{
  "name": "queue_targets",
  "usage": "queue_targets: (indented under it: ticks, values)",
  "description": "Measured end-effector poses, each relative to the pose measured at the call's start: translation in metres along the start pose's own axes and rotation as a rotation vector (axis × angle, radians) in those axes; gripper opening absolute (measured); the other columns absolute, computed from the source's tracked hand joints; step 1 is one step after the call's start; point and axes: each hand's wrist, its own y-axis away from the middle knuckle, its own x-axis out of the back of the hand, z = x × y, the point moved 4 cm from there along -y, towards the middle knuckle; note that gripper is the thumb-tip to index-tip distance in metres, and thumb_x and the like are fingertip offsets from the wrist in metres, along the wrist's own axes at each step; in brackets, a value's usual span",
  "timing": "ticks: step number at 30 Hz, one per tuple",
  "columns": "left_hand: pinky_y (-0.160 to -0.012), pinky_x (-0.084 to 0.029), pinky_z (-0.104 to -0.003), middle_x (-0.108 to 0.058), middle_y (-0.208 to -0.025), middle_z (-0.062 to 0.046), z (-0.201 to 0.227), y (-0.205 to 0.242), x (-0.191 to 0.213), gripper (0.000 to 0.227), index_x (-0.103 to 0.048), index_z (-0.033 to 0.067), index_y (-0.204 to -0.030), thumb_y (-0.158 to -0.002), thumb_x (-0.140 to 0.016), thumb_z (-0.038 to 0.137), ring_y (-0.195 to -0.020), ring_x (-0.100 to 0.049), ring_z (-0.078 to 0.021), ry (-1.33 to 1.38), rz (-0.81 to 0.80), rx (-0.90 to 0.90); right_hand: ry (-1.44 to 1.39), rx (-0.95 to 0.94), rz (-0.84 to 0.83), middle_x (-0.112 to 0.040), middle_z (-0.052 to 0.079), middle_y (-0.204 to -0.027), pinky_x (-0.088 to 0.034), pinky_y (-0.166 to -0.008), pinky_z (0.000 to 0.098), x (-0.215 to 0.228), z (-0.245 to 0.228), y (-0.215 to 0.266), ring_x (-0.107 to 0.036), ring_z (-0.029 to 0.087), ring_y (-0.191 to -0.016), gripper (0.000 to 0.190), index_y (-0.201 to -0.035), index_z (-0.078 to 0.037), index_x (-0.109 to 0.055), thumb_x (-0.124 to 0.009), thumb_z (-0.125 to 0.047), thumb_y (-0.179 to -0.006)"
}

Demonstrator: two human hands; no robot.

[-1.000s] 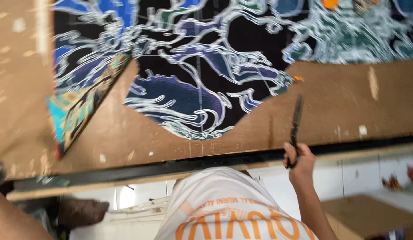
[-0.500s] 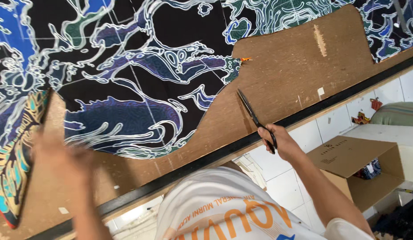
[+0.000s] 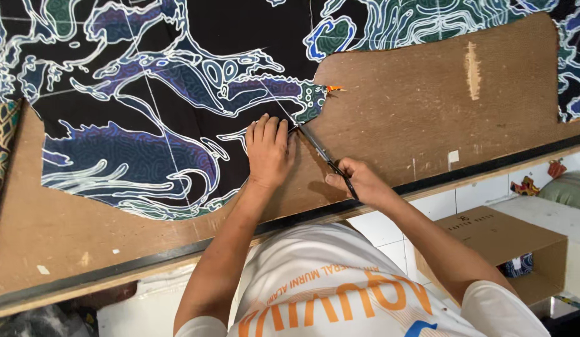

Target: The person uses shears to cut a large piece of patterned fabric laid out on a wooden table. They follow white guide lines drawn on the fabric, cutting out specific shapes and removing the excess material.

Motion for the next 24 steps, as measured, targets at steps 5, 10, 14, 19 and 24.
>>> queue_targets:
  ticks: [5, 10, 14, 19, 24]
  values:
    - [-0.105, -0.043, -0.051, -0.064, -0.116, -0.014, 0.004, 0.003, -0.009, 0.028, -0.069, 0.0006, -0.116, -0.091, -0.070, 0.013, -0.118, -0.060, -0.0318, -0.131, 0.024, -0.067, -0.025, -0.011, -0.023, -0.051, -0.001, -0.060, -0.035, -0.044, 0.0258, 0.001, 0.004, -0.003, -0.047, 0.007, -0.051, 0.037, -0.084, -0.005, -0.058, -0.079, -0.035, -0.088]
    - [-0.104, -0.043, -0.051, -0.064, -0.115, -0.011, 0.005, 0.002, -0.007, 0.030, -0.071, 0.0017, -0.117, -0.089, -0.065, 0.012, -0.117, -0.060, -0.0295, -0.163, 0.011, -0.098, -0.025, -0.037, -0.043, -0.051, -0.001, -0.062, -0.037, -0.044, 0.0261, 0.001, 0.005, -0.005, -0.046, 0.007, -0.052, 0.039, -0.086, -0.005, -0.059, -0.077, -0.039, -0.088]
    - [-0.105, -0.043, -0.052, -0.064, -0.117, -0.011, 0.005, 0.002, -0.004, 0.032, -0.071, 0.0021, -0.118, -0.088, -0.064, 0.013, -0.116, -0.060, -0.0294, -0.161, 0.004, -0.105, -0.026, -0.029, -0.057, -0.053, -0.002, -0.064, -0.040, -0.044, 0.0258, -0.001, 0.001, -0.007, -0.048, 0.006, -0.052, 0.041, -0.088, -0.006, -0.060, -0.075, -0.044, -0.087]
    - [-0.105, -0.043, -0.052, -0.064, -0.119, -0.011, 0.005, 0.001, -0.003, 0.034, -0.071, 0.0027, -0.118, -0.087, -0.064, 0.013, -0.117, -0.060, -0.0298, -0.138, -0.011, -0.099, 0.011, -0.047, -0.024, -0.052, 0.000, -0.060, -0.038, -0.042, 0.0256, -0.001, -0.003, -0.004, -0.047, 0.007, -0.048, 0.044, -0.085, -0.005, -0.059, -0.074, -0.046, -0.088]
    - [-0.106, -0.042, -0.052, -0.064, -0.124, -0.012, 0.003, 0.002, -0.004, 0.034, -0.071, 0.0030, -0.121, -0.088, -0.067, 0.011, -0.119, -0.060, -0.0299, -0.115, -0.012, -0.080, -0.042, -0.068, -0.040, -0.052, -0.002, -0.060, -0.037, -0.040, 0.0253, 0.002, -0.008, 0.002, -0.046, 0.007, -0.047, 0.041, -0.083, -0.005, -0.059, -0.074, -0.043, -0.088]
